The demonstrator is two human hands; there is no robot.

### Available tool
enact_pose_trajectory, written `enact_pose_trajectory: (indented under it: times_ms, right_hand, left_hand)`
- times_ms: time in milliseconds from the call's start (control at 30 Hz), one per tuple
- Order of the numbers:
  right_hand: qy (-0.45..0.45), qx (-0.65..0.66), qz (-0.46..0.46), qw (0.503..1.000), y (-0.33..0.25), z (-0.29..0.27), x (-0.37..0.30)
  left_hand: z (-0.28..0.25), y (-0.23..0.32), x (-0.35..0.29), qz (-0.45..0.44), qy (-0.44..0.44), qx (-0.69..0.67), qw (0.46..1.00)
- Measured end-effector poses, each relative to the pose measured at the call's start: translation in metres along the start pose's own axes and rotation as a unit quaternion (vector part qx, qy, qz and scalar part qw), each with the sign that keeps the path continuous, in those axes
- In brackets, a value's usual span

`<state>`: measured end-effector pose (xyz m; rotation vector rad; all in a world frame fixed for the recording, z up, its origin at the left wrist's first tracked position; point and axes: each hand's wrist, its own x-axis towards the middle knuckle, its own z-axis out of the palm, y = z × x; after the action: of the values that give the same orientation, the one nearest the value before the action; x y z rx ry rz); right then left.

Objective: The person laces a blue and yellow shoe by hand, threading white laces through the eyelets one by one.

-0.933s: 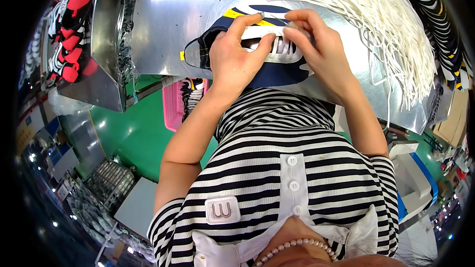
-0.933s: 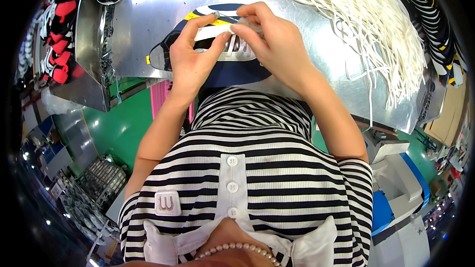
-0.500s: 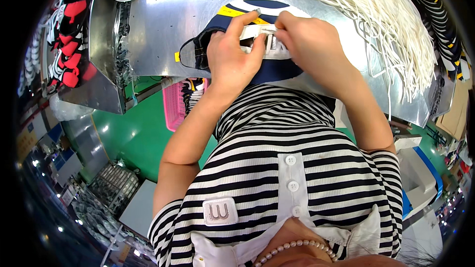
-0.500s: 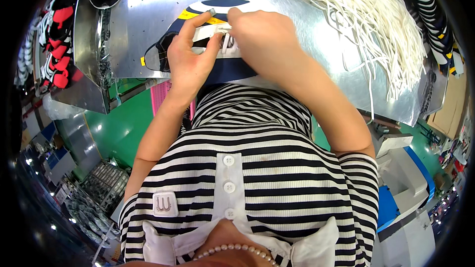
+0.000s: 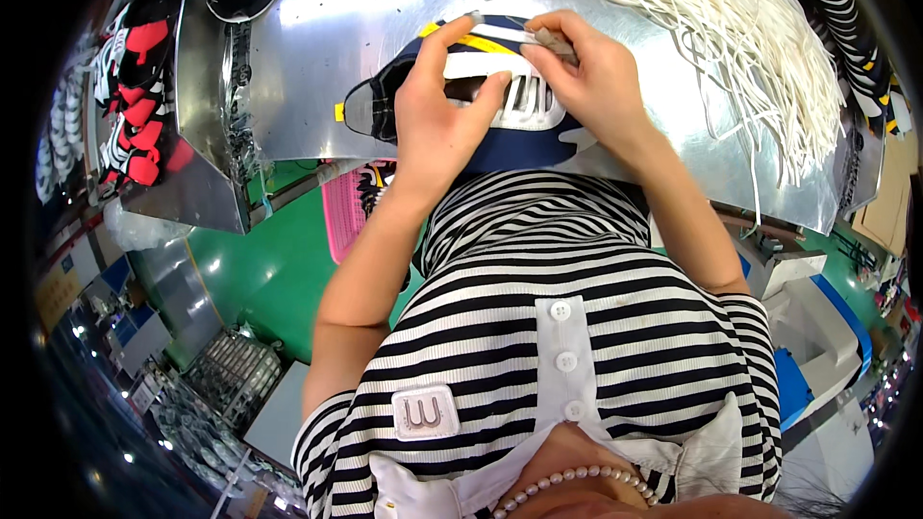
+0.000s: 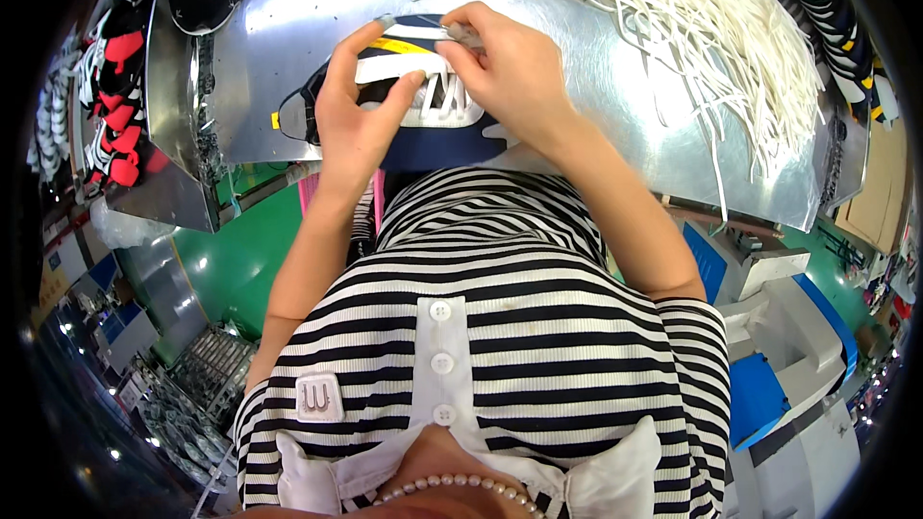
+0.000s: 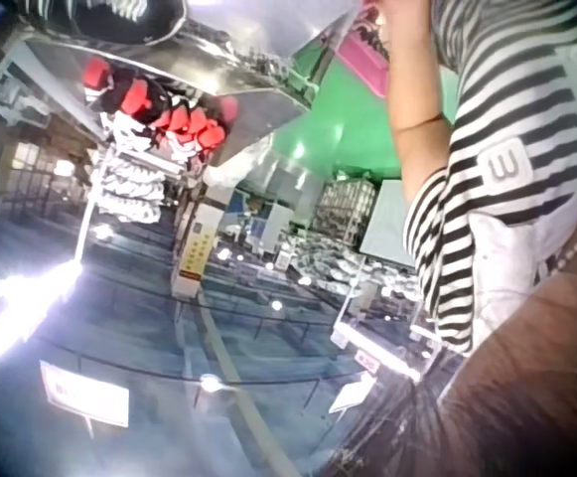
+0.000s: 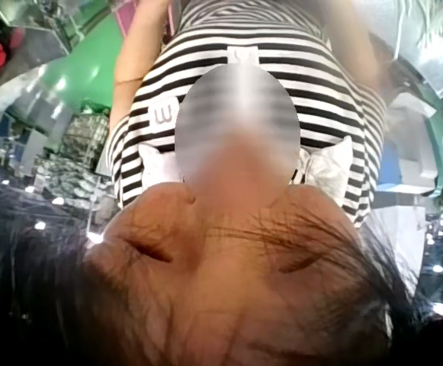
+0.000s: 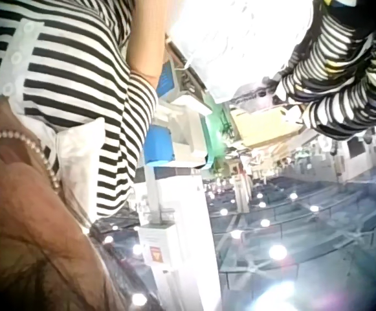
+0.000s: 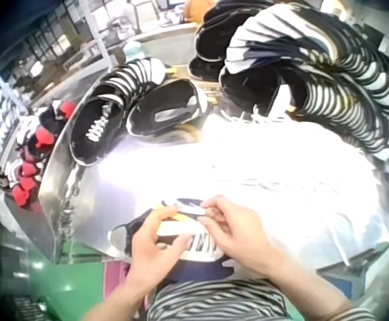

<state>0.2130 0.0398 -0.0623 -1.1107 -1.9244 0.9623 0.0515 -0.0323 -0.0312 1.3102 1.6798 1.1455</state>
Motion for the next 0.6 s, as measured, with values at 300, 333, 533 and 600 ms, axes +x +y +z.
enact_pose_trajectory:
  times_ms: [300, 333, 533, 600]
  right_hand:
    - [0.026, -0.078, 0.007, 0.997, -0.003, 0.008, -0.001]
    - [0.032, -0.074, 0.016, 0.997, -0.002, 0.007, -0.001]
    - [-0.056, 0.076, -0.019, 0.995, -0.005, -0.012, -0.002]
    - [-0.093, -0.003, -0.198, 0.976, -0.002, -0.009, 0.000]
  left_hand:
    - [-0.009, -0.006, 0.000, -0.052, -0.044, -0.068, 0.995]
    - [-0.018, -0.001, 0.001, -0.079, -0.092, -0.080, 0.989]
    - [-0.030, 0.013, 0.004, -0.212, -0.113, -0.209, 0.948]
    - [-0.028, 0.008, 0.005, -0.197, -0.121, -0.189, 0.955]
